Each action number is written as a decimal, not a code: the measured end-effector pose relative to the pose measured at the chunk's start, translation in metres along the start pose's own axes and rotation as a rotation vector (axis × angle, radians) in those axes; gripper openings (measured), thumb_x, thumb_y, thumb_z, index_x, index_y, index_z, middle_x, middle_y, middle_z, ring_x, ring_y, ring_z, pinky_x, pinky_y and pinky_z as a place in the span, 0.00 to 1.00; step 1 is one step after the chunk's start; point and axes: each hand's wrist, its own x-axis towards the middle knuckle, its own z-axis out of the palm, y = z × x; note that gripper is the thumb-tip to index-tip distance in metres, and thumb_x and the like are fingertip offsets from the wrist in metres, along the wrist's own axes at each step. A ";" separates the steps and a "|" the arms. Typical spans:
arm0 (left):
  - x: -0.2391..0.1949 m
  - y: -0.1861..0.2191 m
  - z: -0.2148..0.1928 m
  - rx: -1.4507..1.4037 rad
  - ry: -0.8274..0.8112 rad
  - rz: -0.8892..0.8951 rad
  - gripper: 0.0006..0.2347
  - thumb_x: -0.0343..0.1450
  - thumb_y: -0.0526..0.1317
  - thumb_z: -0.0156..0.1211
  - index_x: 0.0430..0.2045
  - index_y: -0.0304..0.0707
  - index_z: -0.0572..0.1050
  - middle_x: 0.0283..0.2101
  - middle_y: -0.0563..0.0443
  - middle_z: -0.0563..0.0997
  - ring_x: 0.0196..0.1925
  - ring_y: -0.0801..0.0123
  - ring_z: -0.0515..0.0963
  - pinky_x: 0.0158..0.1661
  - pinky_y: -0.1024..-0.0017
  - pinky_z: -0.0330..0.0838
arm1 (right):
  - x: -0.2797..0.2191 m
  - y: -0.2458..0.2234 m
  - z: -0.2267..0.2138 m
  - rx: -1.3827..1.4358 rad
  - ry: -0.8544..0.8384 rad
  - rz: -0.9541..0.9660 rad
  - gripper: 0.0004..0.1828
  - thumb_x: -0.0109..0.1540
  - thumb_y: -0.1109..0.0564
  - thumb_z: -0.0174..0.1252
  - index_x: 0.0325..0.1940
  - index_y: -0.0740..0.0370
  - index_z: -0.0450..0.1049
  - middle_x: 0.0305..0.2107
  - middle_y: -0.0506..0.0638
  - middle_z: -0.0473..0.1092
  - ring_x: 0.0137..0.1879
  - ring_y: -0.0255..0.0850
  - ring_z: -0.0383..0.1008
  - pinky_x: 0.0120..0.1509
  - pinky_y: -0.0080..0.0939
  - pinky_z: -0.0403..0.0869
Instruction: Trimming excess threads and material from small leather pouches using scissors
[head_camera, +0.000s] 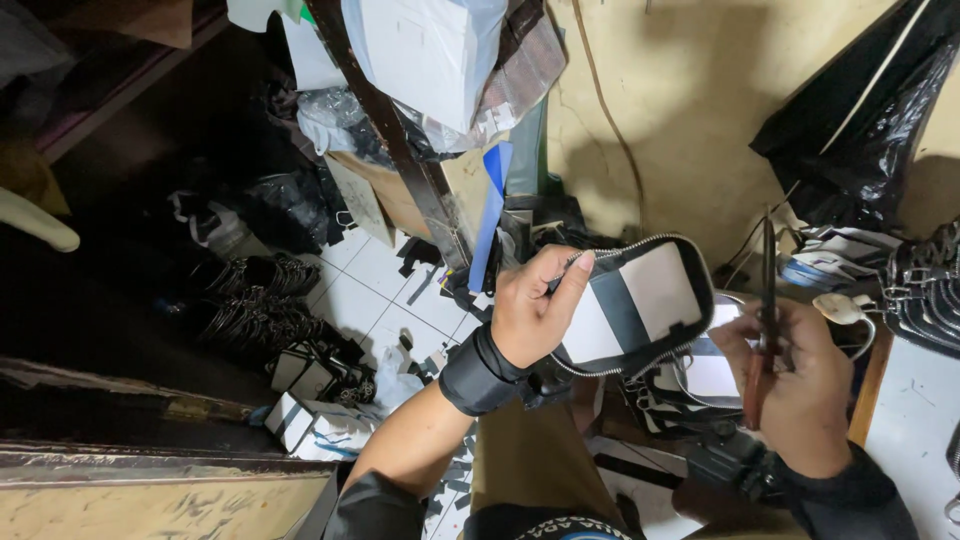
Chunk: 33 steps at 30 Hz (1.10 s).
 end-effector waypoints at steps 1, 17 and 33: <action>0.000 -0.001 -0.001 0.002 0.002 -0.001 0.07 0.78 0.39 0.55 0.34 0.35 0.75 0.27 0.57 0.77 0.27 0.77 0.73 0.32 0.74 0.70 | -0.002 0.004 0.001 0.001 -0.002 -0.001 0.20 0.61 0.65 0.68 0.54 0.66 0.69 0.37 0.51 0.74 0.46 0.36 0.72 0.57 0.36 0.74; 0.001 0.005 -0.005 -0.011 -0.070 0.028 0.08 0.78 0.39 0.54 0.32 0.35 0.74 0.25 0.55 0.75 0.26 0.73 0.71 0.31 0.71 0.66 | -0.008 -0.051 0.001 0.645 -0.863 0.295 0.34 0.63 0.33 0.53 0.47 0.71 0.73 0.18 0.49 0.61 0.17 0.33 0.57 0.20 0.34 0.62; 0.000 0.007 -0.005 -0.054 -0.083 0.044 0.08 0.78 0.38 0.53 0.30 0.34 0.73 0.23 0.55 0.71 0.25 0.72 0.68 0.29 0.71 0.63 | -0.009 -0.037 0.004 0.410 -0.811 0.285 0.38 0.57 0.28 0.53 0.47 0.67 0.76 0.17 0.49 0.65 0.17 0.32 0.59 0.19 0.32 0.66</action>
